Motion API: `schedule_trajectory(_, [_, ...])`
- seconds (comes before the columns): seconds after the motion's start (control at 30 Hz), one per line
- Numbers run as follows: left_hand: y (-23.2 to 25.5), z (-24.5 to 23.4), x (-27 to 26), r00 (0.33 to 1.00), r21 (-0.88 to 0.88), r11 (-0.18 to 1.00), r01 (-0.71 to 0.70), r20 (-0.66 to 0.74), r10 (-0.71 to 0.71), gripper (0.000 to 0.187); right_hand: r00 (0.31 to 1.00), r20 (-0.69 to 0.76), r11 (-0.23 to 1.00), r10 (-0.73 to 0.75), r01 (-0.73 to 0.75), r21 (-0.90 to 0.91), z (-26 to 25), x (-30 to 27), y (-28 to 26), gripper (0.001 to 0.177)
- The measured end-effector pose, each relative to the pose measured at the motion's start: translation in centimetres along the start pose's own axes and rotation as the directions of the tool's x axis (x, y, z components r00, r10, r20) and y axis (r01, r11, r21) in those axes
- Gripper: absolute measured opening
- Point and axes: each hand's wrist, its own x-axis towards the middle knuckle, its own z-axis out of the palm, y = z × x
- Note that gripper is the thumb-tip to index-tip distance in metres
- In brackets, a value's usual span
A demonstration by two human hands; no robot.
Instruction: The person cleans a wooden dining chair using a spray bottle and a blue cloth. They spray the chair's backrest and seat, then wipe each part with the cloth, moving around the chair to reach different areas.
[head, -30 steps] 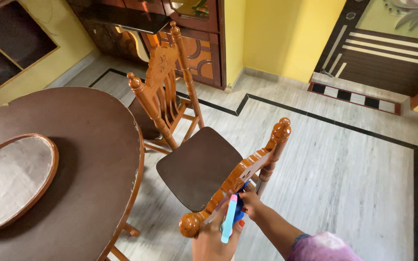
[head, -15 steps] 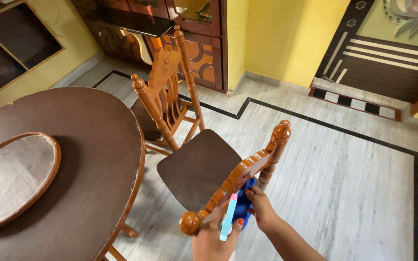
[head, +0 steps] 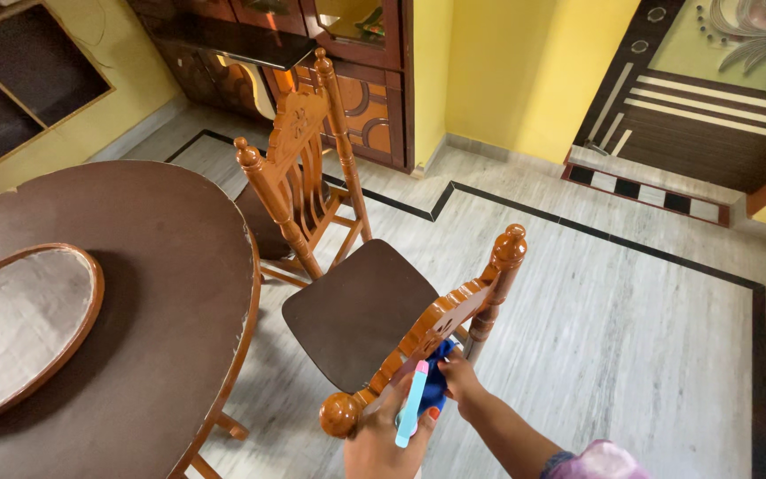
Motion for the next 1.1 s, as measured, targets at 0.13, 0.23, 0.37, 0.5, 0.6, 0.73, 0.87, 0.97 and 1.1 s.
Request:
schedule_trajectory(0.13, [0.6,-0.4,-0.1,0.999,-0.048,0.998,-0.033,-0.002,0.033,0.061,0.986,-0.165,0.991,0.013,0.008,0.131,-0.7,-1.1,2.1,0.027])
schedule_trajectory(0.23, [1.0,-0.9,-0.2,0.995,-0.052,0.994,-0.093,-0.037,0.092,0.061,0.973,-0.23,0.956,-0.02,0.086,0.281,-1.4,-2.4,1.0,0.029])
schedule_trajectory(0.37, [1.1,-0.7,-0.2,1.0,-0.037,0.999,0.001,0.016,-0.001,0.059,0.977,-0.178,0.844,-0.117,0.192,0.501,-1.7,-4.4,-2.9,0.035])
schedule_trajectory(0.5, [0.8,-0.1,-0.4,0.999,-0.007,1.0,-0.028,-0.042,0.028,0.061,0.98,-0.136,0.879,-0.146,0.192,0.437,-1.2,-5.8,-6.5,0.03])
schedule_trajectory(0.6, [0.2,0.3,-0.2,0.998,0.071,0.996,0.055,0.008,-0.055,0.064,0.982,-0.096,0.909,-0.162,0.186,0.374,-0.8,-5.9,-7.2,0.028])
schedule_trajectory(0.73, [-0.7,0.6,0.0,0.992,0.102,0.989,0.11,0.042,-0.115,0.067,0.976,-0.116,0.94,-0.185,0.21,0.268,-0.4,-4.3,-6.6,0.023])
schedule_trajectory(0.87, [-1.4,0.9,0.0,0.996,0.09,0.994,0.057,0.06,-0.062,0.069,0.937,-0.146,0.913,-0.316,0.342,0.221,-0.1,-2.2,-5.9,0.02])
schedule_trajectory(0.97, [-1.7,0.8,0.2,0.998,0.048,0.998,-0.048,0.041,0.046,0.067,0.923,-0.25,0.941,-0.291,0.323,0.098,-0.2,-1.4,-5.6,0.022])
schedule_trajectory(1.1, [-1.4,1.1,0.0,0.987,0.108,0.992,0.072,0.137,-0.087,0.068,0.923,-0.273,0.96,-0.27,0.281,0.001,-0.5,-1.0,-5.3,0.021])
